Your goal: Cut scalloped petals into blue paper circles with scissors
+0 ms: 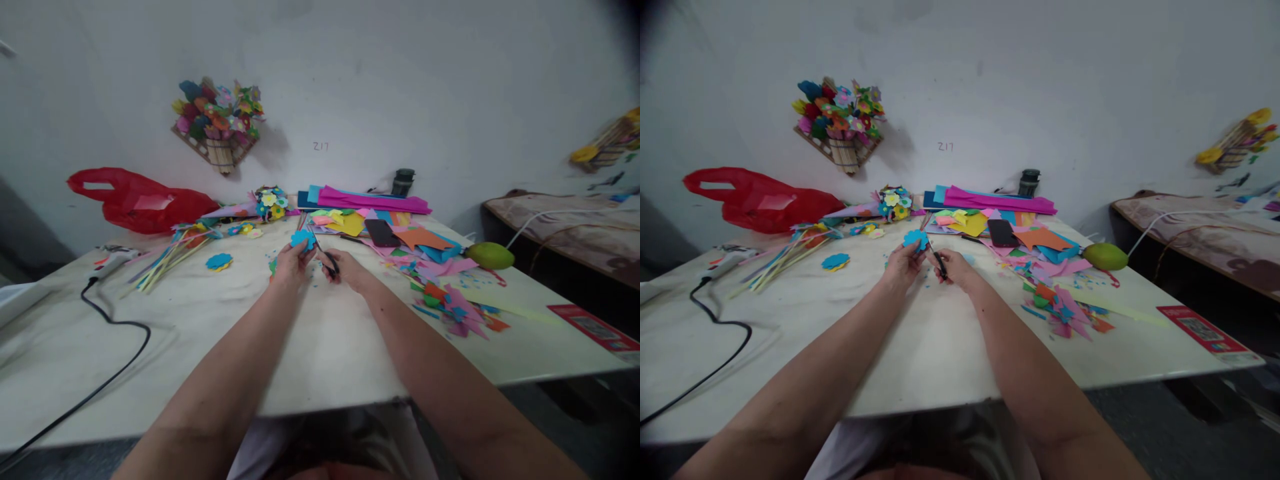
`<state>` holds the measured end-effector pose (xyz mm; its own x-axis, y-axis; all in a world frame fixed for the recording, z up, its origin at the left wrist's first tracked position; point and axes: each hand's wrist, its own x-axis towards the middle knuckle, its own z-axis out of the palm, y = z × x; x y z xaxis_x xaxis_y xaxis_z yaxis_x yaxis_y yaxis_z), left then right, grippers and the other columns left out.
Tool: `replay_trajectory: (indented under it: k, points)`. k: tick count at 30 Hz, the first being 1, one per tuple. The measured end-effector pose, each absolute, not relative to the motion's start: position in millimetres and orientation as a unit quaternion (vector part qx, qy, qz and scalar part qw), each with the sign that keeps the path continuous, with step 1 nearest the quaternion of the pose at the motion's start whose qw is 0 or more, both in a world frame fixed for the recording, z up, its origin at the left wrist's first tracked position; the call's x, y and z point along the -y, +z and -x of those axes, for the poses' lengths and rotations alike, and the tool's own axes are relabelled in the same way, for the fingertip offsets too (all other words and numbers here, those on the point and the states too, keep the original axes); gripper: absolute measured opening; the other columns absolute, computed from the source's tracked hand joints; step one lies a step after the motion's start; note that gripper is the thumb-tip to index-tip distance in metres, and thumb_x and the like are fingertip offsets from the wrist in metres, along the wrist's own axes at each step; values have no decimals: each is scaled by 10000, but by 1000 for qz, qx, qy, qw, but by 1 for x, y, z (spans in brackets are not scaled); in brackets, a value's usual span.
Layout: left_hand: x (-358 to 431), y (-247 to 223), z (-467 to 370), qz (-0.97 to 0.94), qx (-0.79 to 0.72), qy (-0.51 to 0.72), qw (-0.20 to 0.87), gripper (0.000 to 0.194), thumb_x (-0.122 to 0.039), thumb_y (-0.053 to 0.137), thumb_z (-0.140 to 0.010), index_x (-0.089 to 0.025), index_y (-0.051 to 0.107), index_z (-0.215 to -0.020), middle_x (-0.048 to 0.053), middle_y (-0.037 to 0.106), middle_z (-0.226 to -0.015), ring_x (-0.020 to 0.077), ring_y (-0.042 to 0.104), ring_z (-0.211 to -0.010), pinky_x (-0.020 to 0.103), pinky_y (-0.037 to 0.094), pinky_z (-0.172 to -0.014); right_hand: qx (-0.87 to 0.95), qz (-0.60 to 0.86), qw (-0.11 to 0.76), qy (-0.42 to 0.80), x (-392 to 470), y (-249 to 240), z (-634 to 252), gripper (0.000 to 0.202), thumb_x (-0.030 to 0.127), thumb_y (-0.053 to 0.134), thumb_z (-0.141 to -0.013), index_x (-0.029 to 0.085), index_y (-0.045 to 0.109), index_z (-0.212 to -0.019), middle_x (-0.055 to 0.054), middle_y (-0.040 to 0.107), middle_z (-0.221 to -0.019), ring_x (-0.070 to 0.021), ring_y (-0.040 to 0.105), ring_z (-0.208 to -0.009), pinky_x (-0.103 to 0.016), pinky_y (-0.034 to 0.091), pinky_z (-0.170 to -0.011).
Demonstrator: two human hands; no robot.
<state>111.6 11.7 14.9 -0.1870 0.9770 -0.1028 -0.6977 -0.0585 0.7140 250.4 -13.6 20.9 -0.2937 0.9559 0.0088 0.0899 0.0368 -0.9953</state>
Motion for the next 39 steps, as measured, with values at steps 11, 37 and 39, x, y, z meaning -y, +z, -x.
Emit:
replay_trajectory:
  k: [11, 37, 39]
  points:
    - [-9, 18, -109, -229, -320, 693, 604, 192, -54, 792, -767, -165, 674, -869, 21, 750, -783, 135, 739, -685, 219, 555, -708, 600, 440, 397, 538, 13, 20, -250, 213, 352, 654, -874, 197, 547, -775, 57, 556, -542, -73, 486, -402, -180, 284, -379]
    - [-9, 20, -105, -235, -336, 691, 595, 174, -24, 754, -766, -151, 655, -833, 34, 734, -709, 134, 717, -609, 200, 571, -628, 619, 436, 385, 527, 11, 19, -253, 196, 360, 639, -846, 195, 557, -781, 56, 544, -551, -73, 471, -406, -190, 250, -383]
    - [-9, 20, -105, -240, -337, 690, 594, 175, -27, 755, -765, -148, 654, -839, 31, 733, -711, 131, 716, -607, 200, 574, -629, 618, 444, 382, 524, 12, 20, -252, 191, 353, 636, -839, 193, 553, -775, 60, 535, -541, -70, 467, -404, -188, 246, -385]
